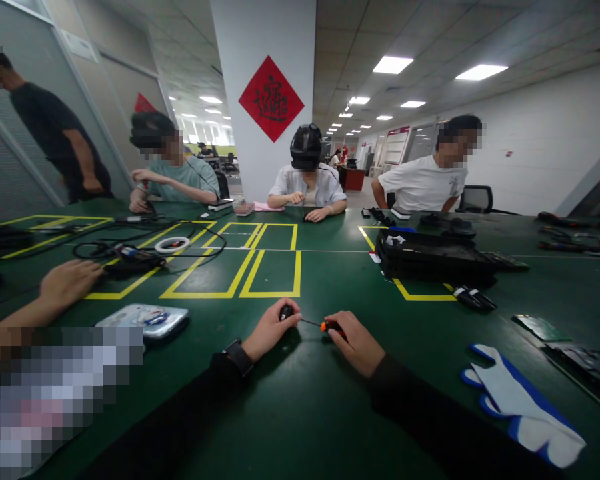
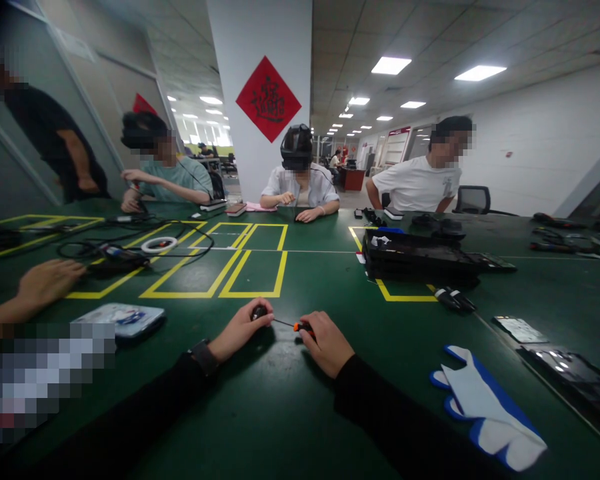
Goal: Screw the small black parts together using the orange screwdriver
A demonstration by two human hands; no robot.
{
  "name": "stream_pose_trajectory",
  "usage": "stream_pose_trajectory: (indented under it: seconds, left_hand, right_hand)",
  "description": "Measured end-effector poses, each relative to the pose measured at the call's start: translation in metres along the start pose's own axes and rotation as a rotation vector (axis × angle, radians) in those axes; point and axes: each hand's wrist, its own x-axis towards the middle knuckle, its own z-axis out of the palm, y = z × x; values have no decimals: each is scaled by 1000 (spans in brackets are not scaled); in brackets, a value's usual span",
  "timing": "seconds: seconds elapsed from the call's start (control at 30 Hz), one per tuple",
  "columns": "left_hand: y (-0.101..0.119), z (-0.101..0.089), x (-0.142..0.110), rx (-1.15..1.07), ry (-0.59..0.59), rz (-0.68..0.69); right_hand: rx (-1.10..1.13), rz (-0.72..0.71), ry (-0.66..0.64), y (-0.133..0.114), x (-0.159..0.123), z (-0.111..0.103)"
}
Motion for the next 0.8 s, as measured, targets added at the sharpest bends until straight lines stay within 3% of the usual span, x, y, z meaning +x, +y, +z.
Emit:
stream_pose_trajectory:
  seconds: [0.53,0.8]
  left_hand:
    - [0,1,0,-76,-17,-44]
    - [2,0,-1,-327,-73,-132]
  right_hand:
    - [-95,-32,-31,0,1,1]
    - [-62,14,-17,3,-1,2]
